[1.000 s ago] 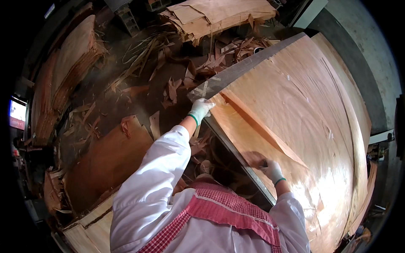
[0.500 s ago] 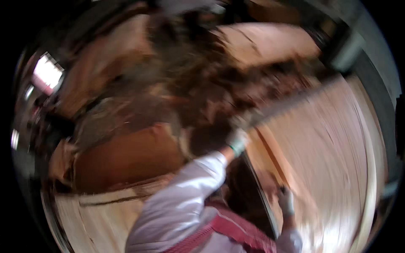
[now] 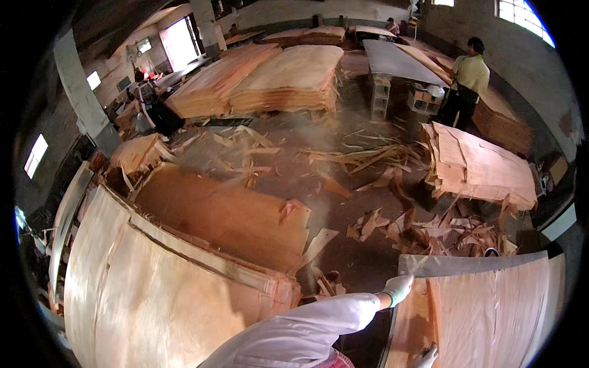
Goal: The person applies adhesive tape to cracks in wood veneer sheets and uses a utility knife to trim strips of veneer before applying them to the edges of the sheets.
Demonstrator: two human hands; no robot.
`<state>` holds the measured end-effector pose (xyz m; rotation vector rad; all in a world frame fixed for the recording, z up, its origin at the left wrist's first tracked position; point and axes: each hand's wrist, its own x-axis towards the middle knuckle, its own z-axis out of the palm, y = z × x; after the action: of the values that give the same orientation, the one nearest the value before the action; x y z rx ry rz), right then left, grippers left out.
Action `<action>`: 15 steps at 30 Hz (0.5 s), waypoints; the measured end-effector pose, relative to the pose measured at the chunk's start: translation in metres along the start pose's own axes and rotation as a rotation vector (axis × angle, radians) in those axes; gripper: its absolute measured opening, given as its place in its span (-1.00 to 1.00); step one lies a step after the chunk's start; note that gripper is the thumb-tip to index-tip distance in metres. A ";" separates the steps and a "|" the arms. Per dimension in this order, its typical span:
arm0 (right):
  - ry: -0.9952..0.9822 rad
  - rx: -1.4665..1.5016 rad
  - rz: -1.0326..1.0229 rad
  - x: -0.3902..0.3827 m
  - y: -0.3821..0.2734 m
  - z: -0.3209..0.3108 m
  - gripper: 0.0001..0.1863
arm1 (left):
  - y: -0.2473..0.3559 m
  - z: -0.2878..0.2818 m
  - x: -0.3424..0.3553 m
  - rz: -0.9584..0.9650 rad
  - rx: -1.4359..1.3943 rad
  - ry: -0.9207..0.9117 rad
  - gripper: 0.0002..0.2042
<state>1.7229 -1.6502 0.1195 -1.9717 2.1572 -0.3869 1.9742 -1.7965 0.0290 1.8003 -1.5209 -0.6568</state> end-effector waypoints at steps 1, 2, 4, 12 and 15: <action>-0.031 -0.045 0.022 0.005 0.002 -0.005 -0.46 | -0.001 0.000 0.000 -0.011 -0.001 0.007 -0.88; -0.026 -0.052 0.021 0.010 0.013 -0.001 -0.46 | 0.003 0.000 0.002 0.003 -0.004 -0.011 -0.88; 0.094 0.062 -0.014 0.026 0.037 0.010 -0.42 | 0.005 -0.001 0.001 0.004 -0.001 -0.028 -0.88; -0.037 -0.116 0.095 0.050 0.060 0.026 -0.41 | 0.004 0.005 -0.003 0.012 0.032 -0.035 -0.88; -0.054 0.549 0.030 0.058 0.031 0.010 -0.70 | 0.004 0.003 -0.002 0.002 0.055 -0.052 -0.92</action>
<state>1.6911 -1.7058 0.1019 -1.6155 1.7896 -0.8089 1.9694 -1.7957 0.0303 1.8354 -1.5893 -0.6718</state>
